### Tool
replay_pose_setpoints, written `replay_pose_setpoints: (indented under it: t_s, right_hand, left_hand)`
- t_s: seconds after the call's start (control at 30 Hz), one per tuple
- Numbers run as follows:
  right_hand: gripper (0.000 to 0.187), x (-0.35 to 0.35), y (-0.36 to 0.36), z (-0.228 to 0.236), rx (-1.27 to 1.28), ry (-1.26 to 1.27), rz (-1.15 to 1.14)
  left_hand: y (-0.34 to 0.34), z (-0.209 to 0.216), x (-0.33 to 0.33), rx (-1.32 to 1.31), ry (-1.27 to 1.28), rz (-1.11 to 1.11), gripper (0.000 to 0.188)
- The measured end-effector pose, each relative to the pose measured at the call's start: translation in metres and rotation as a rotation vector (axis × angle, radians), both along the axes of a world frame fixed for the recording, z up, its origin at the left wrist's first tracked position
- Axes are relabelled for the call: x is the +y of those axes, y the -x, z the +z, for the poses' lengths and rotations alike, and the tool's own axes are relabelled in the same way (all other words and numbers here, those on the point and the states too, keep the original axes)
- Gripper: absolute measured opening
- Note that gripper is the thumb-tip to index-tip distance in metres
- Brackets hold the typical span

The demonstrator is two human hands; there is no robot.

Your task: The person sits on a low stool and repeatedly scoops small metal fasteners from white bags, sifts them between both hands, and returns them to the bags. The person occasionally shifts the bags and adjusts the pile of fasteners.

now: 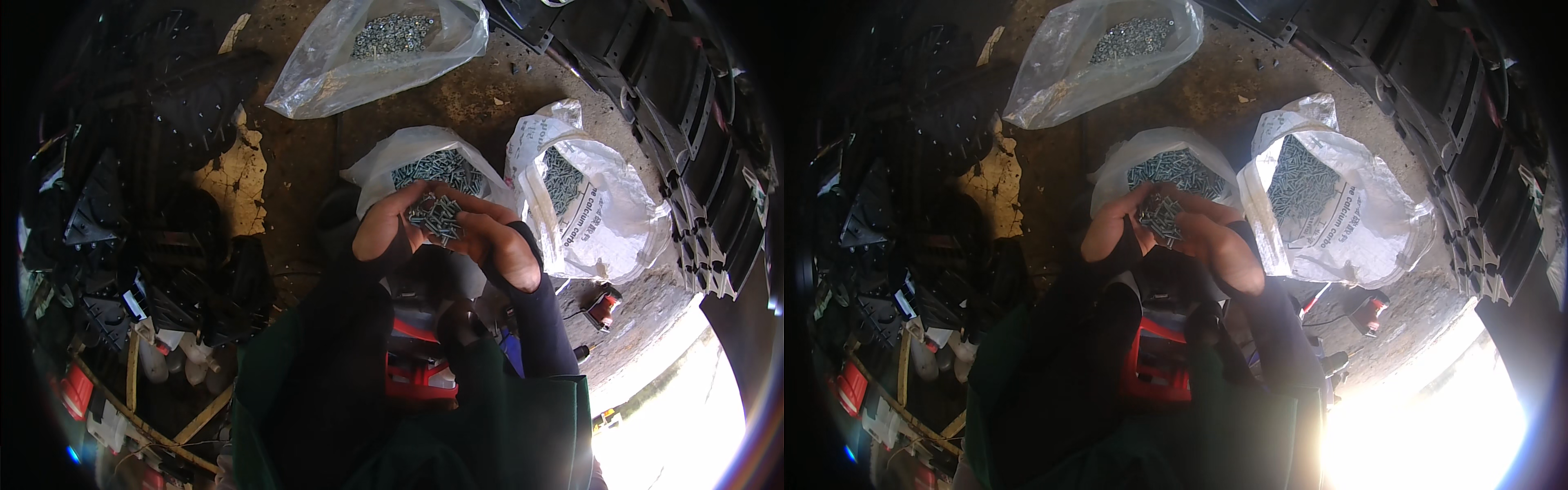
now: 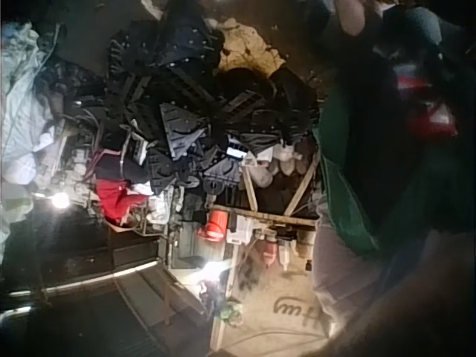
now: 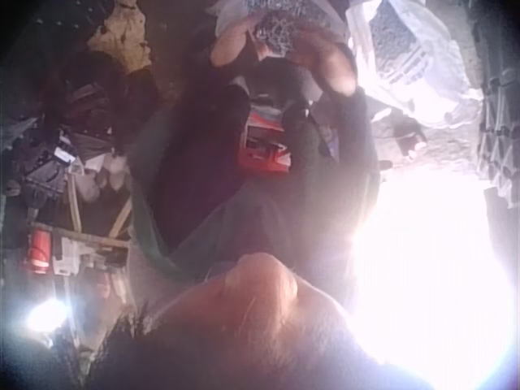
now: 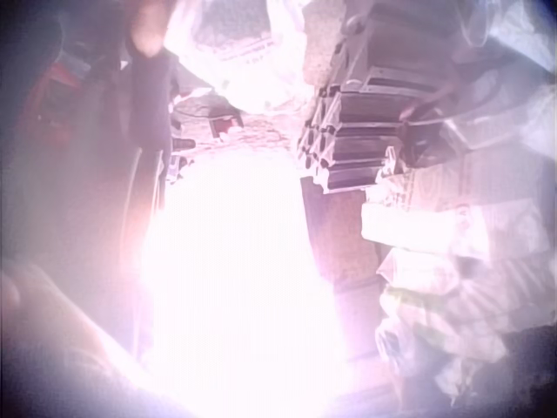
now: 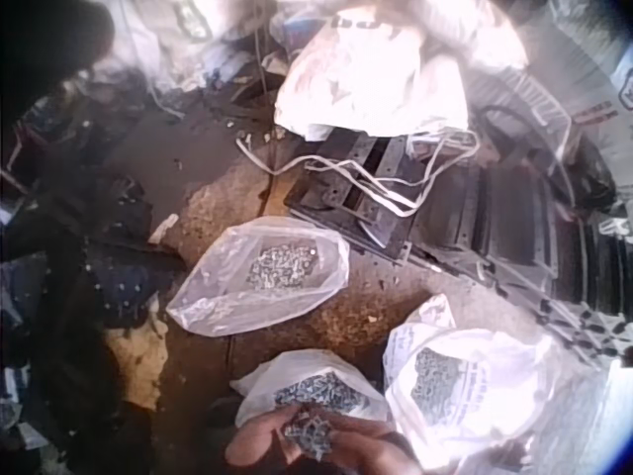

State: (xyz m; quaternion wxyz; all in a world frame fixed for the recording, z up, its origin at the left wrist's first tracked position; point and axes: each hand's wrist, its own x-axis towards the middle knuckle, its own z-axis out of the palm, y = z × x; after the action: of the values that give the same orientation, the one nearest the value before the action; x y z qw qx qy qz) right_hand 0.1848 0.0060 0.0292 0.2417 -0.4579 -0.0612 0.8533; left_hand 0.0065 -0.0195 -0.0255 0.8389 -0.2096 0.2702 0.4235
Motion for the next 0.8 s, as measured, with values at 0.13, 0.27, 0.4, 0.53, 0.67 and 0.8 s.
replay_pose_setpoints:
  t_s: [0.13,0.27,0.4,0.53,0.67,0.8]
  right_hand:
    - [0.048,0.002,0.002,0.003,-0.118,-0.043,0.109]
    - [0.049,0.003,0.002,0.007,-0.180,-0.138,0.188]
    - [0.050,0.003,0.001,0.008,-0.259,-0.209,0.293]
    - [0.051,0.001,0.002,0.006,-0.293,-0.201,0.295]
    - [0.054,-0.002,0.005,0.001,-0.230,-0.218,0.203]
    - [0.056,-0.006,0.006,-0.002,-0.262,-0.279,0.229]
  left_hand:
    - [0.000,-0.007,-0.004,-0.025,-0.064,-0.034,0.025]
    - [-0.002,-0.012,-0.006,0.005,0.010,-0.024,0.023]
    - [-0.003,-0.012,-0.006,0.032,0.099,0.024,0.022]
    - [-0.003,-0.009,-0.005,0.065,0.116,0.035,0.021]
    - [-0.002,-0.008,-0.004,0.023,0.087,0.007,0.023]
    - [0.000,-0.008,-0.004,-0.046,0.087,0.008,0.023]
